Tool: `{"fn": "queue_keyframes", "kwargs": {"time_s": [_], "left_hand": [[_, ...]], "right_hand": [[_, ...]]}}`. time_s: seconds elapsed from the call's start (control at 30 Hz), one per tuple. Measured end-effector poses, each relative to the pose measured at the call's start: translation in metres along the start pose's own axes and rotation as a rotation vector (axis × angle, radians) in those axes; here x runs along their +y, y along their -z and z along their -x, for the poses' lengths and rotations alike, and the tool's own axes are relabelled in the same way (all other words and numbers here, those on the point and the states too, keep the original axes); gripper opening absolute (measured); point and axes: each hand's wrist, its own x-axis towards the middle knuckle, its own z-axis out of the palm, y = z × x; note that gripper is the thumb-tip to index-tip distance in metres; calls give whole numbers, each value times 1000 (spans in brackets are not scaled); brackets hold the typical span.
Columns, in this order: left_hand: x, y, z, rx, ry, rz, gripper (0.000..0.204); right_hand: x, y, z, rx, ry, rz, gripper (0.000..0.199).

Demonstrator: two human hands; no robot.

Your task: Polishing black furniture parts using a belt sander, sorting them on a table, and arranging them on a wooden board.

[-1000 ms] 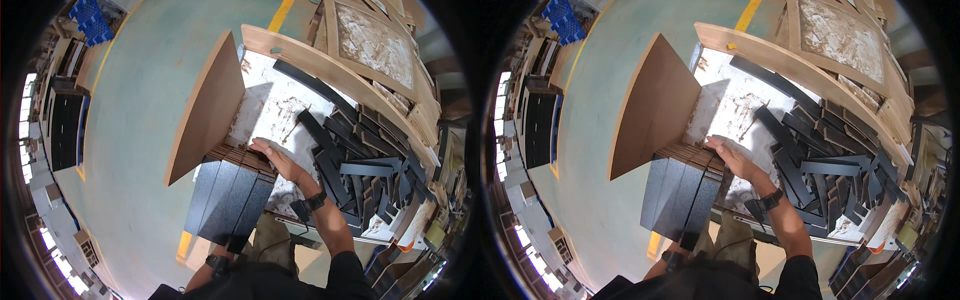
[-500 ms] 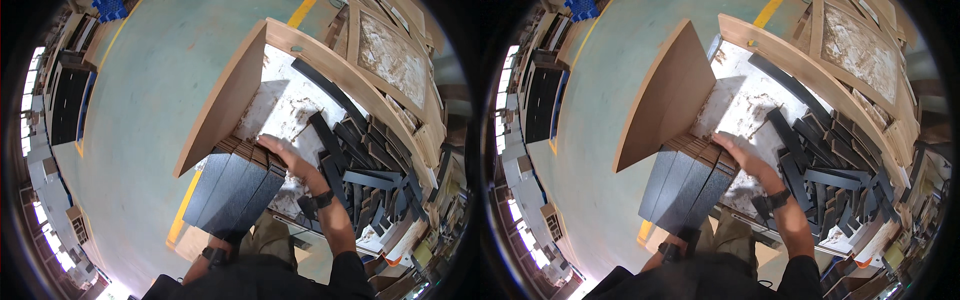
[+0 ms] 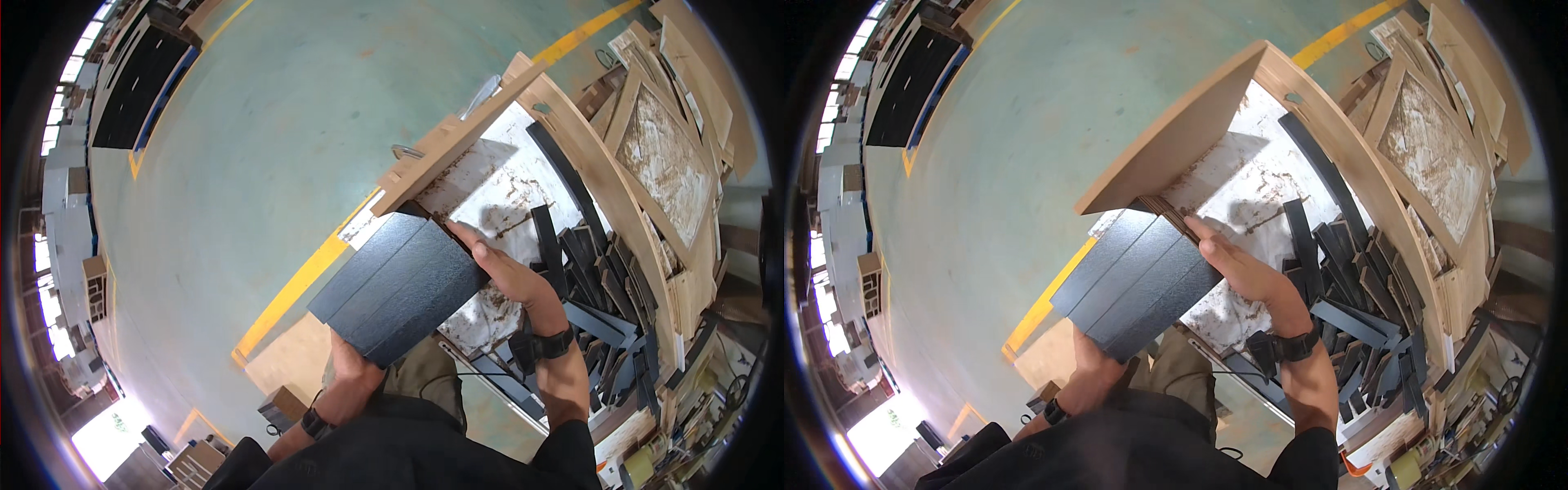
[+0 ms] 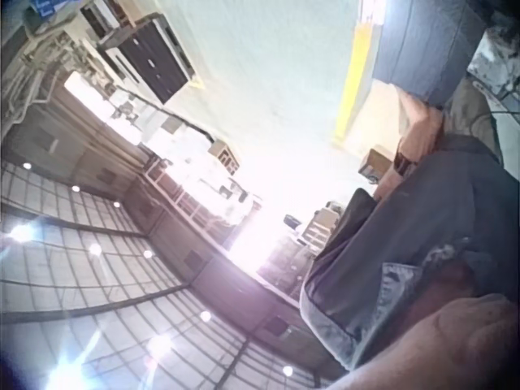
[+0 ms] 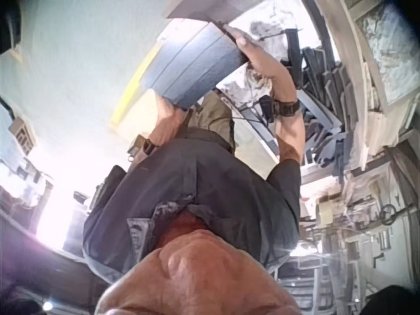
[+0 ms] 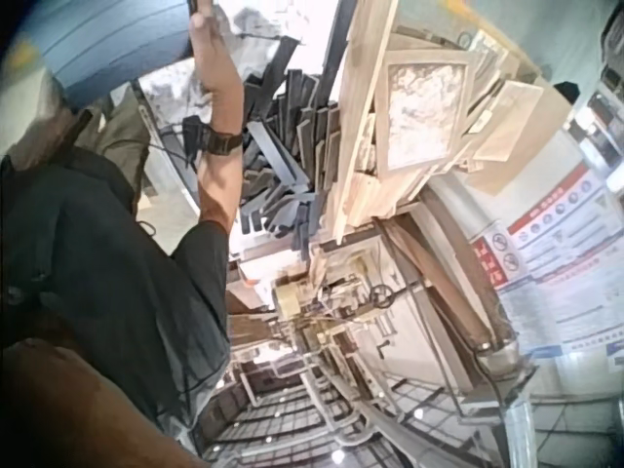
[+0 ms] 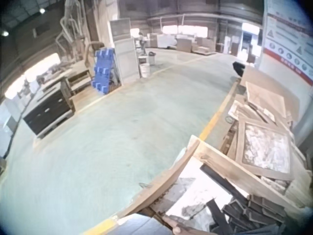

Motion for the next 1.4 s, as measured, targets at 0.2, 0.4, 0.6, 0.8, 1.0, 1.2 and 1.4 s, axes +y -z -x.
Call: {"fn": "queue_keyframes", "kwargs": {"time_s": [0.2, 0.4, 0.6, 0.8, 1.0, 1.2, 1.4], "left_hand": [[1, 5, -4, -137, 19, 144, 66], [5, 28, -14, -149, 29, 76, 74], [126, 60, -40, -324, -239, -530, 94], [163, -12, -68, -866, -164, -1263, 112], [148, -63, -99, -1032, 27, -1379, 113], [148, -79, -115, -975, 286, -1380, 93], [146, -83, -113, -972, 238, -1454, 82]], "right_hand": [[5, -1, 3, -4, 41, -2, 74], [25, -4, 8, 220, 89, -140, 73], [21, -65, 98, 581, -50, -319, 61], [40, -199, 90, 533, -293, -537, 61], [59, -271, 33, 969, -57, -940, 76], [77, -314, -20, 1314, 25, -788, 72], [84, -313, -40, 1488, 238, -883, 76]]}}
